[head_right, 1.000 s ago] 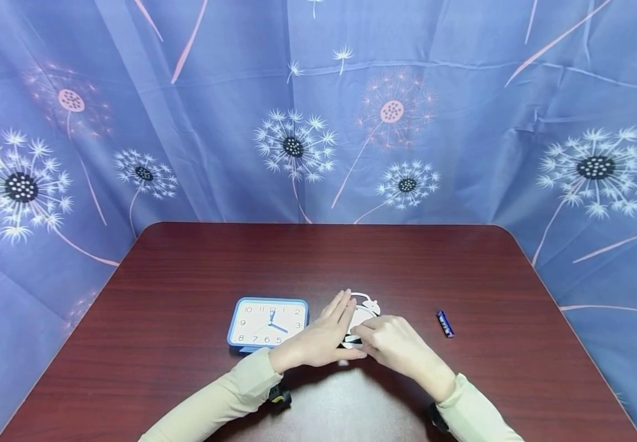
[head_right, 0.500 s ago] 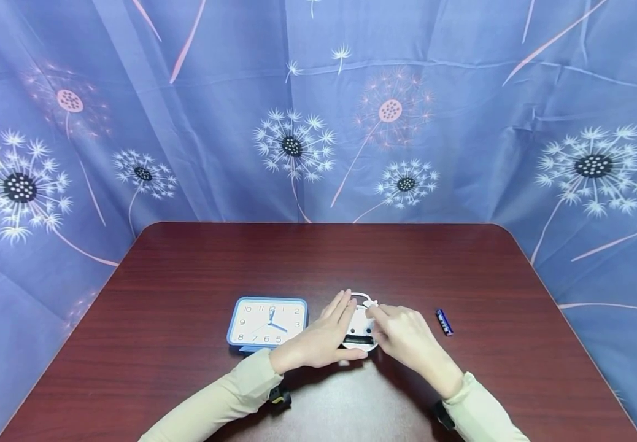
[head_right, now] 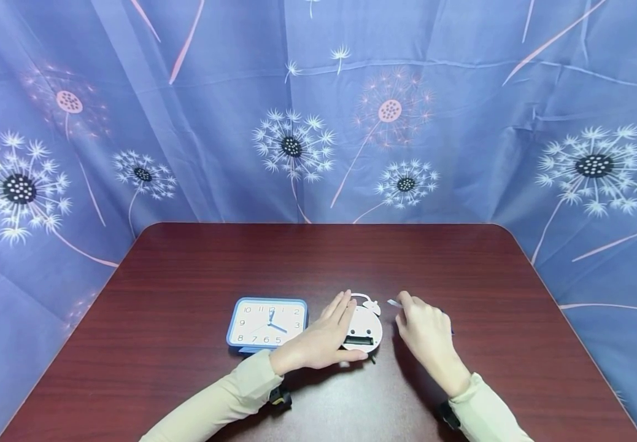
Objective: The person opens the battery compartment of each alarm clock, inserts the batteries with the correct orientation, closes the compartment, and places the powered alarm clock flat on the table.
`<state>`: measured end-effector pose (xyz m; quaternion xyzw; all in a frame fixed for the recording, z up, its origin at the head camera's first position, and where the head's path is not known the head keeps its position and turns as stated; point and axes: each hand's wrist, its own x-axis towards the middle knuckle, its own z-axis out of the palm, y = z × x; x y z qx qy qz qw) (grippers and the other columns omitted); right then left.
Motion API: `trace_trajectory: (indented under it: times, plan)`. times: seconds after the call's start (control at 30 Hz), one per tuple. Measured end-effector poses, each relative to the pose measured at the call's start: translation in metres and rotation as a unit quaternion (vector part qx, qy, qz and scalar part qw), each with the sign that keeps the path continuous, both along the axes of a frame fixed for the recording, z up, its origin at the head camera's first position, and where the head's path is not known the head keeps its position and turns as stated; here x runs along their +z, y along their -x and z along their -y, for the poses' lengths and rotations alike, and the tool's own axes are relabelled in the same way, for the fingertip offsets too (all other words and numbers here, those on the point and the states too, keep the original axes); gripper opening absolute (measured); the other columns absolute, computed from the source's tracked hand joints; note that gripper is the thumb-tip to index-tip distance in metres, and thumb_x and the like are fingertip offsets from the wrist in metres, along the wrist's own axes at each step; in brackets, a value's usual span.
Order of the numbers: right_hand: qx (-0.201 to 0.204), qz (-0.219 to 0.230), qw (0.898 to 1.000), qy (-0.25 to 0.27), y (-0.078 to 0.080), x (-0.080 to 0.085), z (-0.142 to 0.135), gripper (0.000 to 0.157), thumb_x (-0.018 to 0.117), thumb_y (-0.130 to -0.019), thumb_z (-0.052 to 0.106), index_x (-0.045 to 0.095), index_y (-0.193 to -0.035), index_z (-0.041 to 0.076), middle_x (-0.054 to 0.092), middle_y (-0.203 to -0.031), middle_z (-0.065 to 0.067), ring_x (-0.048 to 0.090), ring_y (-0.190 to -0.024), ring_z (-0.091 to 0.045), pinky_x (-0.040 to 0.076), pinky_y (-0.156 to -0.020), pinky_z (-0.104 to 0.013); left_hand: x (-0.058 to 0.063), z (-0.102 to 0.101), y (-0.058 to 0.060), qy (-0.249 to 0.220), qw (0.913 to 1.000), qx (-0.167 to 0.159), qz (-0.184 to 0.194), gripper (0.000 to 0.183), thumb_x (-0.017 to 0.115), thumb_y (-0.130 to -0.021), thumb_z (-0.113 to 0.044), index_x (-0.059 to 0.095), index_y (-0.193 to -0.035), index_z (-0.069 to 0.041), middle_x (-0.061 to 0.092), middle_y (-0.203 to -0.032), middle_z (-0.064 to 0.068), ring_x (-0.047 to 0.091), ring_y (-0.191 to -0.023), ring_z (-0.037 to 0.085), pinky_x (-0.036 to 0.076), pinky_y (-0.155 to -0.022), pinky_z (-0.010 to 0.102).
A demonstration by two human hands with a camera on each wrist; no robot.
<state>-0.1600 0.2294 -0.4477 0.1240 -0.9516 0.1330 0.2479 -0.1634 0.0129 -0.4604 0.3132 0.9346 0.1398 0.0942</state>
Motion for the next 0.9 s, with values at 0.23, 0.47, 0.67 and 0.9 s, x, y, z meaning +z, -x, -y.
trace_trajectory:
  times: [0.23, 0.47, 0.67, 0.9]
  plan:
    - [-0.020, 0.080, 0.996, -0.020, 0.0000, 0.0018, -0.0045, 0.016, 0.068, -0.071, 0.001, 0.058, -0.079, 0.010, 0.063, -0.064, -0.009, 0.054, -0.046, -0.038, 0.035, -0.036, -0.044, -0.0001, 0.0000, -0.0007, -0.003, 1.0000, 0.004, 0.006, 0.097, 0.052, -0.090, -0.061, 0.014, -0.154, 0.001, 0.004, -0.162, 0.018, 0.005, -0.151, 0.030, 0.020, -0.121, 0.042]
    - [-0.016, 0.135, 0.989, -0.061, -0.0008, -0.0003, -0.0065, 0.020, 0.069, -0.068, -0.001, 0.052, -0.069, 0.010, 0.061, -0.061, -0.014, 0.057, -0.051, -0.040, 0.037, -0.037, -0.045, -0.0022, -0.0007, -0.0014, 0.007, 1.0000, 0.001, -0.005, 0.097, 0.051, -0.090, -0.062, 0.014, -0.153, 0.001, 0.005, -0.162, 0.020, 0.007, -0.151, 0.030, 0.020, -0.121, 0.041]
    - [-0.009, 0.151, 0.986, -0.075, -0.0017, -0.0011, -0.0058, 0.021, 0.066, -0.066, -0.004, 0.053, -0.066, 0.012, 0.060, -0.059, -0.012, 0.058, -0.051, -0.039, 0.039, -0.038, -0.045, -0.0041, -0.0009, -0.0012, 0.009, 0.9999, 0.000, -0.011, 0.097, 0.050, -0.091, -0.063, 0.014, -0.153, 0.002, 0.006, -0.162, 0.020, 0.007, -0.151, 0.031, 0.022, -0.120, 0.042]
    - [-0.005, 0.152, 0.985, -0.083, -0.0001, -0.0016, -0.0052, 0.024, 0.066, -0.067, -0.004, 0.050, -0.063, 0.013, 0.059, -0.058, -0.012, 0.058, -0.051, -0.038, 0.039, -0.038, -0.046, -0.0019, -0.0007, -0.0007, 0.006, 0.9999, -0.001, -0.008, 0.096, 0.051, -0.091, -0.062, 0.014, -0.153, 0.002, 0.006, -0.162, 0.020, 0.007, -0.151, 0.031, 0.022, -0.120, 0.043]
